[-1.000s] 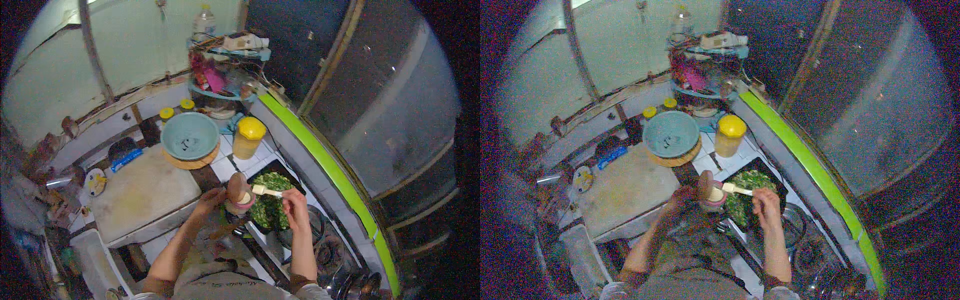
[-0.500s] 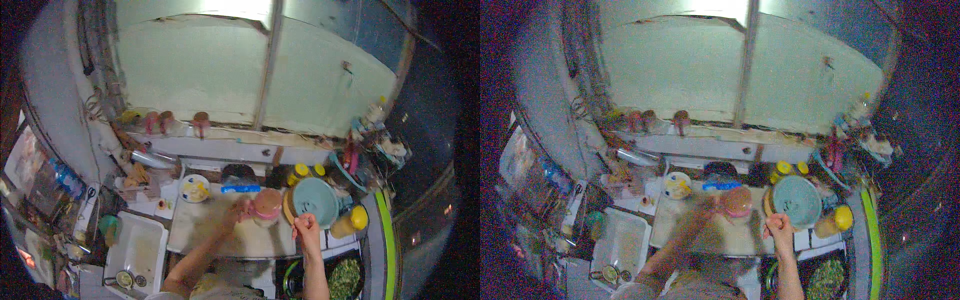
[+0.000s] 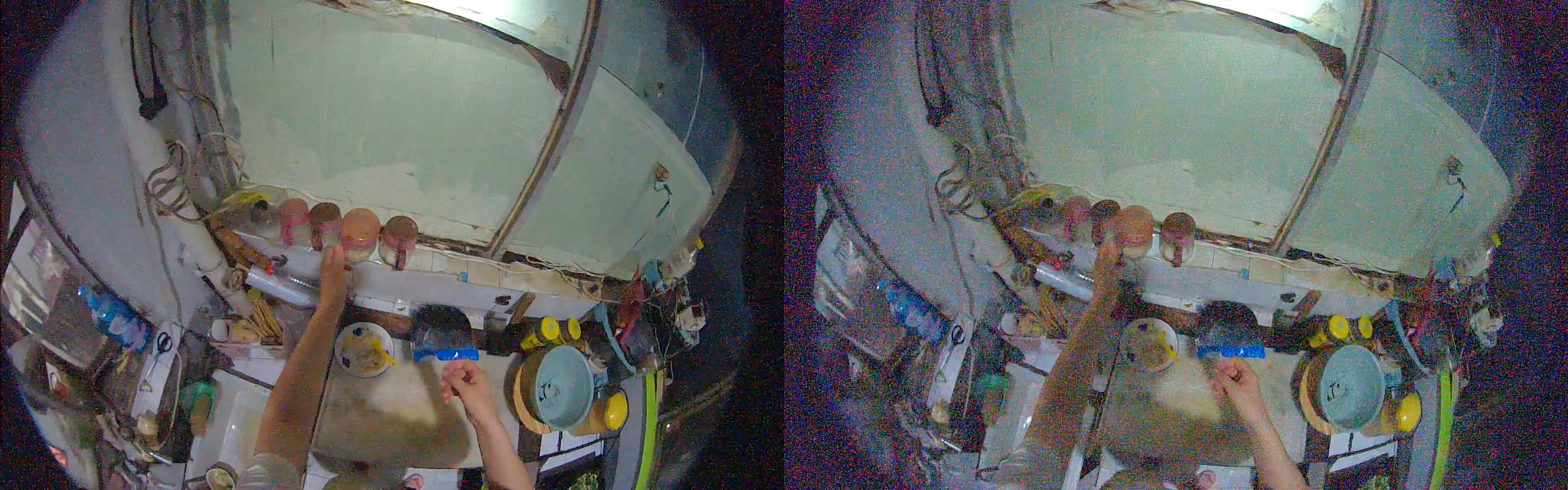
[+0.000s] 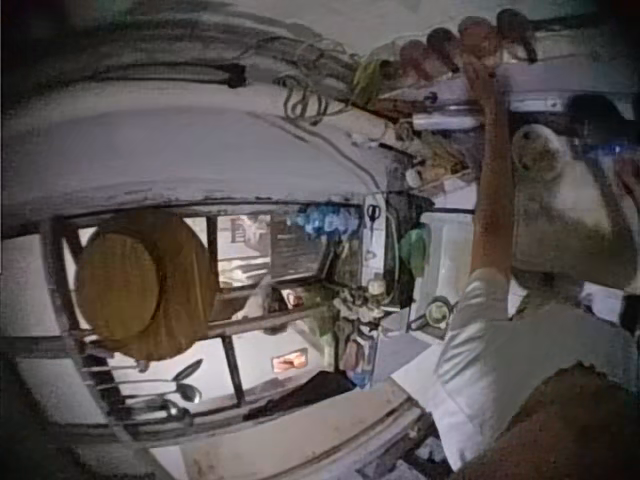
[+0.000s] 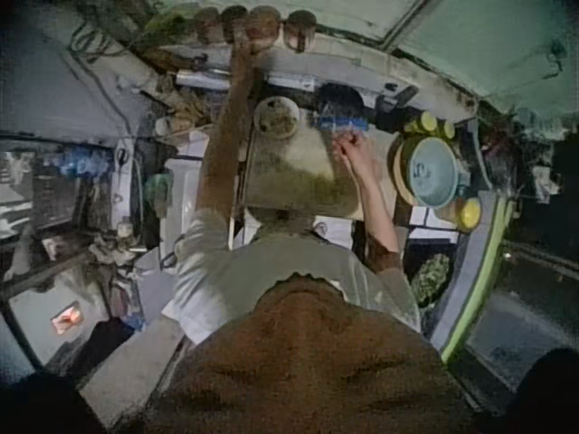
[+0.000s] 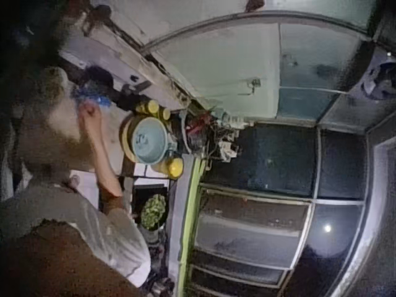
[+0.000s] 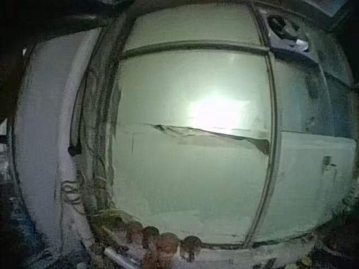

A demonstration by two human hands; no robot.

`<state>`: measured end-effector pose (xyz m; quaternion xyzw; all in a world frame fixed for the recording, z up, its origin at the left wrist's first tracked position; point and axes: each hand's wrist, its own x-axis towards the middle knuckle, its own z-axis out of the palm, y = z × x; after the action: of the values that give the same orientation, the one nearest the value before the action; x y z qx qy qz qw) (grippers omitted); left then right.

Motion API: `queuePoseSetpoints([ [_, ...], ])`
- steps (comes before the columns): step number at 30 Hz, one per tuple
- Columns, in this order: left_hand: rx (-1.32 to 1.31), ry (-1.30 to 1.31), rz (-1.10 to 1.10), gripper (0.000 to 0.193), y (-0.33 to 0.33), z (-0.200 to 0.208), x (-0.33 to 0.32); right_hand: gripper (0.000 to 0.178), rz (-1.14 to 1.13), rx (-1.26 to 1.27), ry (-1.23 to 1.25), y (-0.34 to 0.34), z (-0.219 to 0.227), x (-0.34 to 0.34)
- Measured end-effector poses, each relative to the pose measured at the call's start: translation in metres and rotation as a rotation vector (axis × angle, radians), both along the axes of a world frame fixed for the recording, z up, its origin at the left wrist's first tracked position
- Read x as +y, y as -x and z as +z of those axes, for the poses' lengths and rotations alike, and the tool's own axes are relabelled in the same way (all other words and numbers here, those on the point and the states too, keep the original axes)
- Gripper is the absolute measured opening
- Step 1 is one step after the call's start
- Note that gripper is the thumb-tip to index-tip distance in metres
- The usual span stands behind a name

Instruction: The person cooks chopped green vegetables in a pan on a gas stove. They add various seasonings from jars and a bottle, stirring the mixture with a wooden spatula throughout the process.

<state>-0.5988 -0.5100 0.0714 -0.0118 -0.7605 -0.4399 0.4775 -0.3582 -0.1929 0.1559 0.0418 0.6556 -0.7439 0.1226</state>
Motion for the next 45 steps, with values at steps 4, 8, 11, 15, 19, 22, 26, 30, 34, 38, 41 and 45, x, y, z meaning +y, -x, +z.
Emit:
queuePoseSetpoints([
  [4, -0.159, -0.336, -0.229, 0.04, 0.053, -0.046, -0.001, 0.009, 0.065, 0.021, -0.066, 0.036, 0.014, -0.035],
  [8, -0.423, -0.534, -0.243, 0.038, 0.033, -0.014, 0.027, 0.01, 0.06, -0.025, -0.036, 0.047, 0.009, -0.047],
  [11, -0.215, -0.583, -0.264, 0.041, 0.028, -0.019, 0.021, 0.011, 0.105, -0.015, -0.096, 0.057, 0.001, -0.057],
  [15, -0.032, -0.378, 0.162, 0.045, -0.004, 0.025, 0.004, 0.012, 0.09, -0.004, -0.068, 0.062, 0.002, -0.056],
  [19, -0.197, -0.711, -0.092, 0.04, -0.003, 0.051, -0.031, 0.012, 0.098, -0.01, -0.039, 0.062, -0.006, -0.051],
  [22, -0.398, -0.234, 0.215, 0.038, 0.019, 0.028, -0.045, 0.009, 0.09, 0.0, -0.027, 0.057, -0.018, -0.048],
  [26, -0.3, 0.508, 0.364, 0.036, 0.047, -0.018, -0.064, 0.008, 0.094, -0.048, -0.058, 0.049, -0.015, -0.044],
  [30, -0.335, 0.361, 0.228, 0.037, 0.072, -0.016, -0.066, 0.008, 0.084, -0.053, -0.084, 0.035, -0.014, -0.037],
  [34, -0.442, 0.32, 0.426, 0.04, 0.073, -0.02, -0.078, 0.008, 0.076, -0.08, -0.101, 0.024, -0.019, -0.032],
  [38, -0.002, -0.027, 0.178, 0.026, 0.022, 0.025, -0.069, 0.008, 0.066, -0.091, -0.092, 0.013, -0.011, -0.027],
  [41, -0.265, -0.854, -0.313, 0.029, -0.037, 0.082, -0.05, 0.008, 0.09, -0.042, -0.065, 0.008, -0.015, -0.027],
  [45, -0.435, -0.712, -0.404, 0.033, -0.112, 0.103, -0.029, 0.011, 0.108, 0.038, -0.067, 0.006, -0.005, -0.034],
])
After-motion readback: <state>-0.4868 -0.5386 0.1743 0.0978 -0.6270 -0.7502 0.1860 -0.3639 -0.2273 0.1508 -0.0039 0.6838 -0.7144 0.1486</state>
